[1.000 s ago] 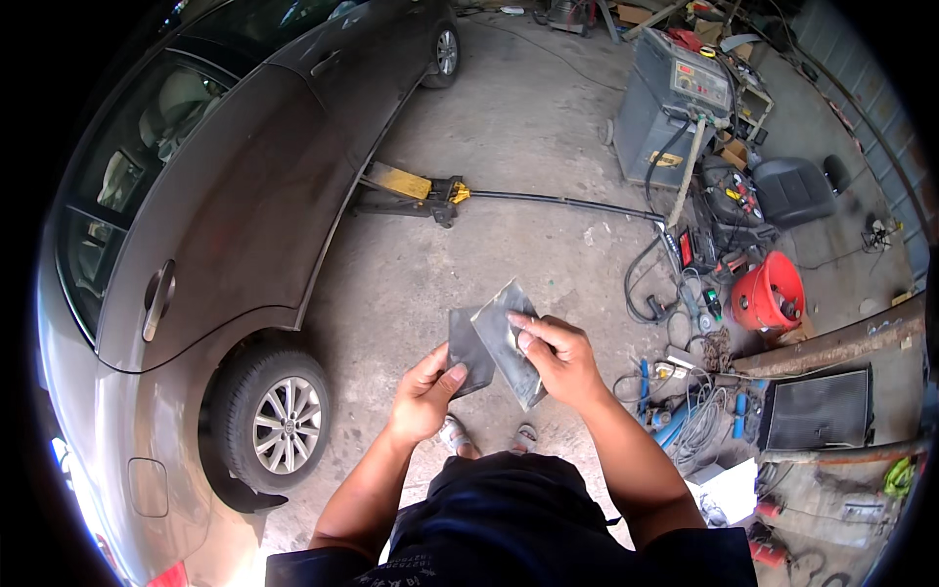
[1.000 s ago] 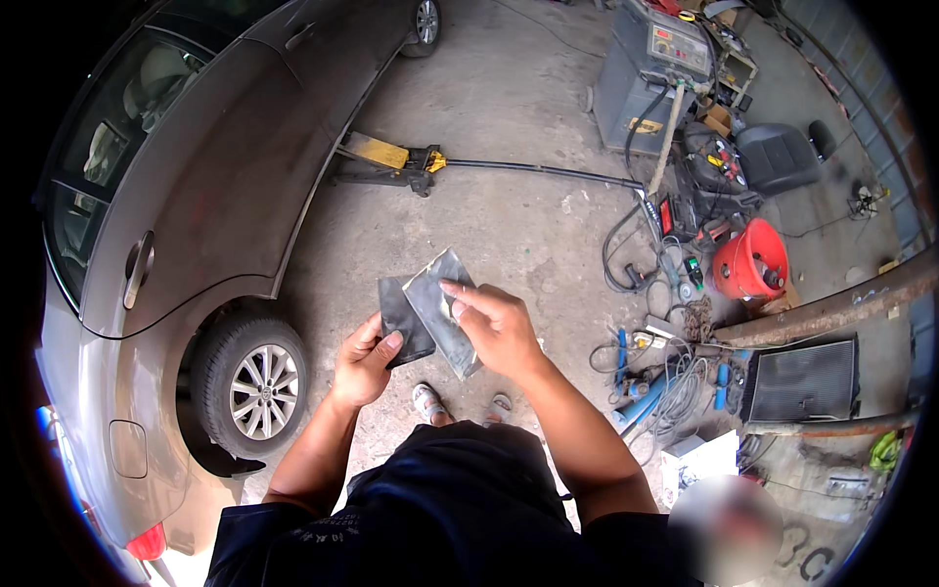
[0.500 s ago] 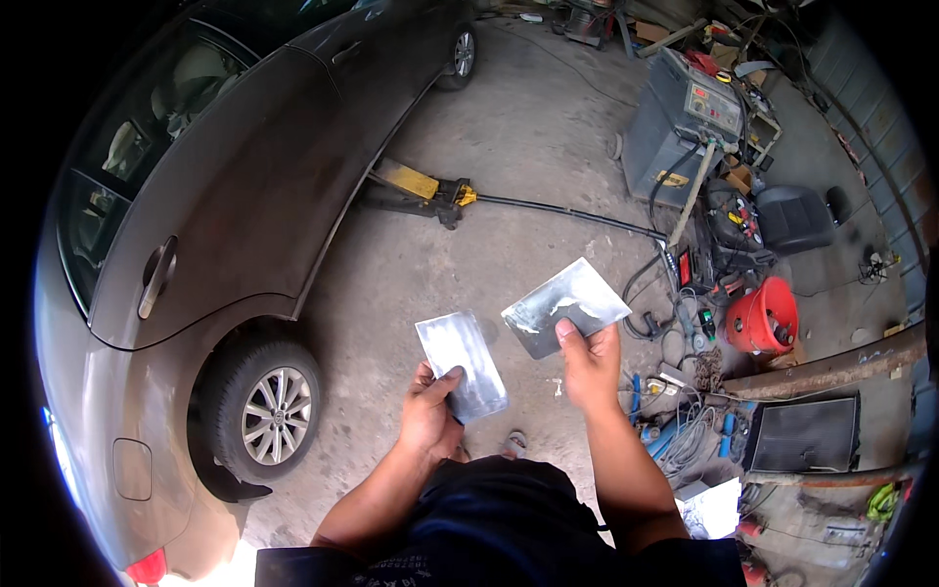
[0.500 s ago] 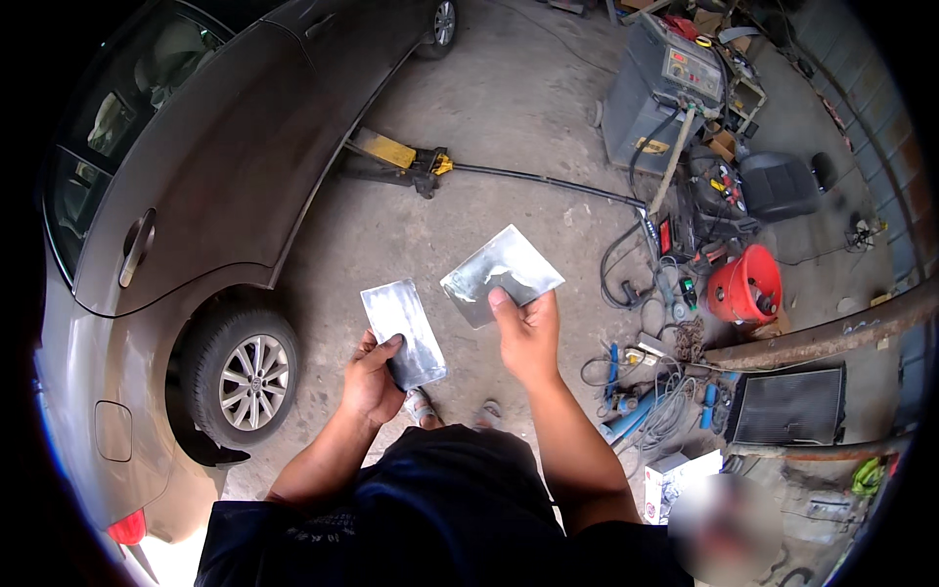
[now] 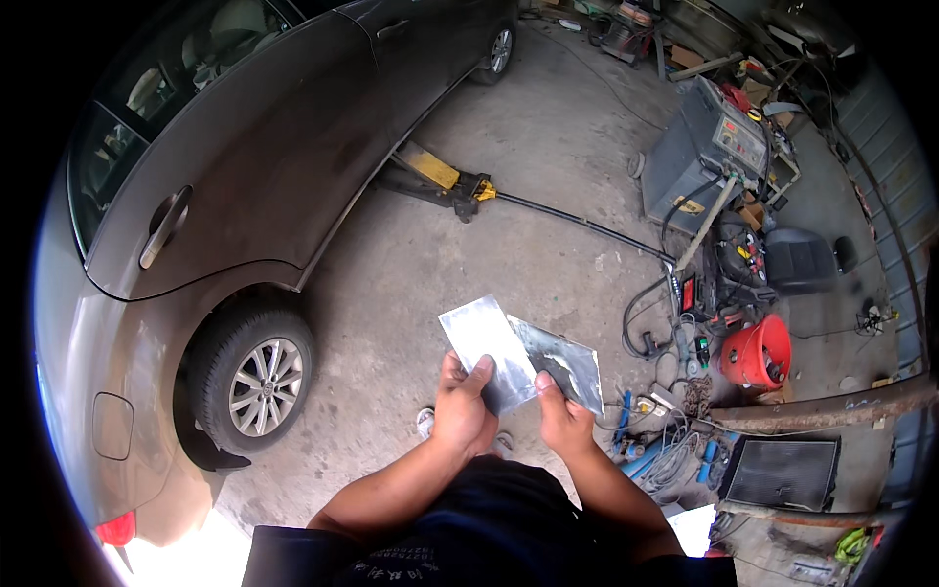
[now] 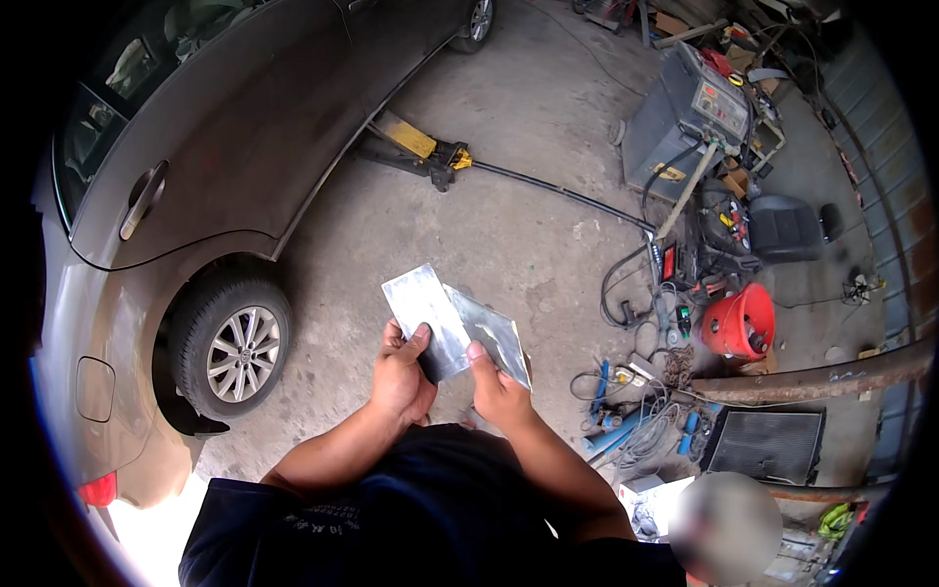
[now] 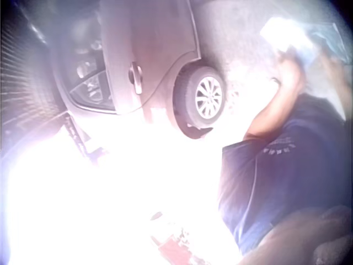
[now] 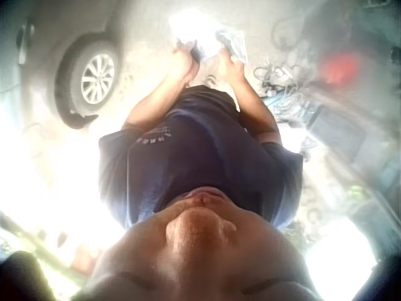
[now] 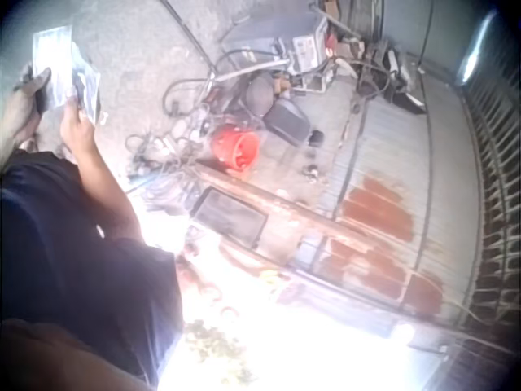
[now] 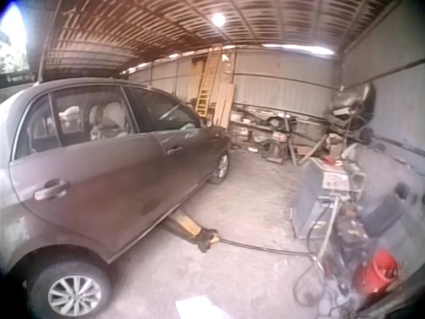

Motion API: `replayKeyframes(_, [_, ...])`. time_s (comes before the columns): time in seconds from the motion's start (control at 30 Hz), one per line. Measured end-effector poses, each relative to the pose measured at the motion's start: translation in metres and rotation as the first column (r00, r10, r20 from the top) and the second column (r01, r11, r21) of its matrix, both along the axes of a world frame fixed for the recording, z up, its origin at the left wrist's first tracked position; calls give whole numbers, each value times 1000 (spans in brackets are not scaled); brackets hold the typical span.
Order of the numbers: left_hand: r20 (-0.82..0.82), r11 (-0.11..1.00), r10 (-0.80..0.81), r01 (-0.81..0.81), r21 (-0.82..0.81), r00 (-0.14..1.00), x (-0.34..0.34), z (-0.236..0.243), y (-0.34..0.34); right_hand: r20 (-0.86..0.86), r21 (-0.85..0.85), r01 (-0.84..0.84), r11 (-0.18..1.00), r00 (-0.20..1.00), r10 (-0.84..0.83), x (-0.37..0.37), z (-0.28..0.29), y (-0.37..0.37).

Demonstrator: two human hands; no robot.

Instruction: The person applies yellow body filler to the side and rear bumper of a car using two metal spreaders. They smooth the filler over the surface and then walk around the vehicle to inspect the work.

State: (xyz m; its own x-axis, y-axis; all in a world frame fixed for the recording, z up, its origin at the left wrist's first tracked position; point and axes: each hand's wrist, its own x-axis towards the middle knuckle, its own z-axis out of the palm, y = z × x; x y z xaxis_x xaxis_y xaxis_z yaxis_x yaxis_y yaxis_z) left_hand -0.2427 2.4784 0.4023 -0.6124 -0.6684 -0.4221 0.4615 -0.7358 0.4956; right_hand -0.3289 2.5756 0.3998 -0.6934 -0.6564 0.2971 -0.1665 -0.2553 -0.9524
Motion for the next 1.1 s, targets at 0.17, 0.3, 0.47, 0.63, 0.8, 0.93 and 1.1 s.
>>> replayKeyframes(0.17, [44, 999, 23, -22, -26, 999, 1, 11, -8, -123, -17, -12, 1000, 992, 10, 3, 10, -2])
replayKeyframes(0.3, [68, 982, 58, -45, -184, 996, 0, 5, -8, -270, 17, -29, 999, 962, 32, 2, 12, -11])
replayKeyframes(0.47, [71, 966, 63, -43, -253, 995, -3, 1, -12, -231, 90, -38, 995, 971, 58, -5, 14, -16])
replayKeyframes(0.63, [39, 963, 80, -67, -262, 996, -1, 11, -30, 52, 100, -86, 991, 995, 81, -2, 9, -6])
replayKeyframes(0.8, [114, 958, 124, -89, -274, 986, -4, 9, -26, -193, 47, 2, 999, 981, 7, 3, 5, -17])
replayKeyframes(0.93, [161, 914, 74, -3, -406, 984, -2, 1, -20, -248, 117, -3, 993, 968, 32, -4, 13, -24])
replayKeyframes(1.1, [217, 843, 22, 99, -528, 976, -1, 0, -13, -8, 145, -116, 983, 993, 118, -14, 1, -20])
